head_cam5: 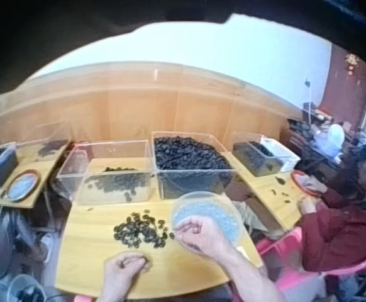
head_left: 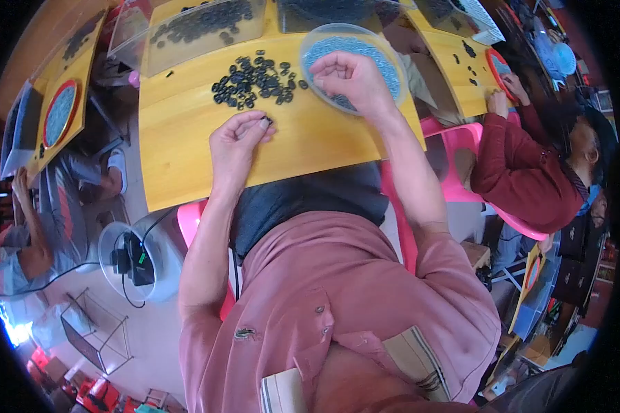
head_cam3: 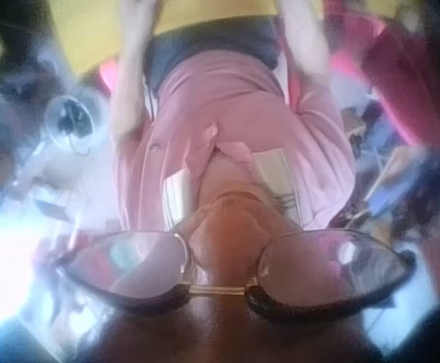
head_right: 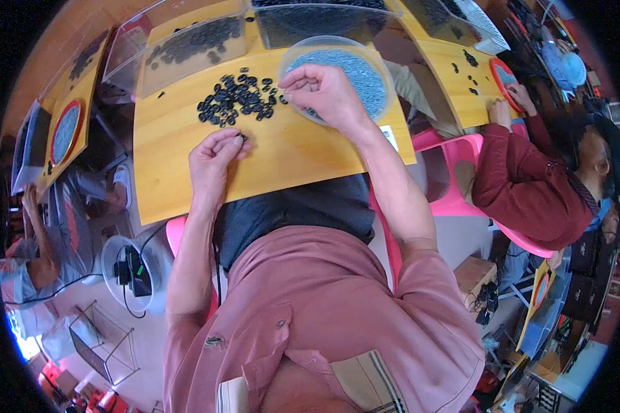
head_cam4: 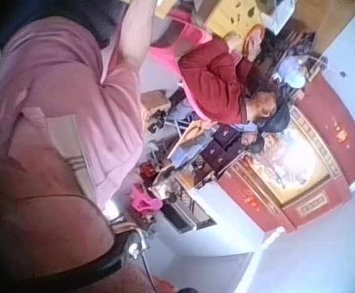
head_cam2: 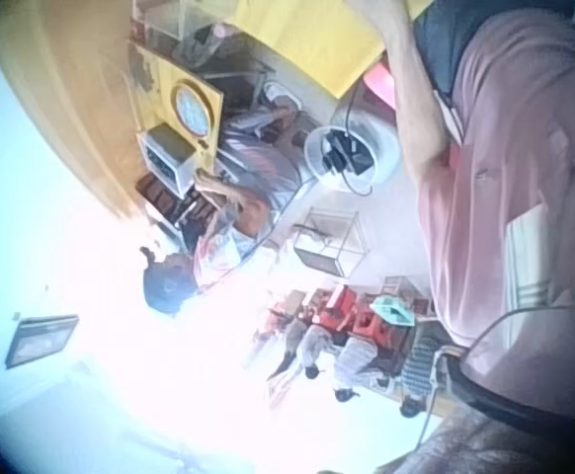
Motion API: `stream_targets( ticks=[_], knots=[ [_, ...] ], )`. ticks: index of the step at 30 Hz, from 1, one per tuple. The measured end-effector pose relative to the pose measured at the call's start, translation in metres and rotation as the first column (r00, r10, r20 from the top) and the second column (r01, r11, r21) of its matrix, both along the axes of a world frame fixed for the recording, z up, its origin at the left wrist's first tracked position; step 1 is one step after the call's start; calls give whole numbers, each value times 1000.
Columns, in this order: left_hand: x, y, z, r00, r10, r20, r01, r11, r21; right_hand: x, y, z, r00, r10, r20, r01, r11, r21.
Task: The person assembles small plastic components by hand, taking small pins from a container and inserting them into the plastic pieces one by one.
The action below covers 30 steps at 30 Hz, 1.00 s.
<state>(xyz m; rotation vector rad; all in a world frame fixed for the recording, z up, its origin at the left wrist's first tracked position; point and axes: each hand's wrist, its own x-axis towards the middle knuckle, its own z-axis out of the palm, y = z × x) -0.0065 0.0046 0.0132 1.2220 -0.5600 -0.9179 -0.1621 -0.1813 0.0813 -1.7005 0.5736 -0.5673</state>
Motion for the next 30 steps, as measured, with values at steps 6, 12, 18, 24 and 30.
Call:
stream_targets(
  ticks=[6,12,18,24,30],
  knots=[
    [1,-1,2,995,10,-103,-14,999,-40,22,43,-16,997,79,11,-77,990,-120],
    [2,-1,1,995,3,-96,-8,998,-54,32,56,-24,997,72,-20,-75,986,-150],
    [2,-2,-2,997,4,-83,-8,999,-51,34,57,-30,998,56,-20,-59,988,-146],
    [2,-2,-2,997,4,-81,-9,998,-58,34,58,-29,998,60,-33,-65,987,-147],
    [-1,-2,-2,998,32,-50,-34,999,-25,36,58,-35,998,26,-51,-35,983,-183]
  ],
)
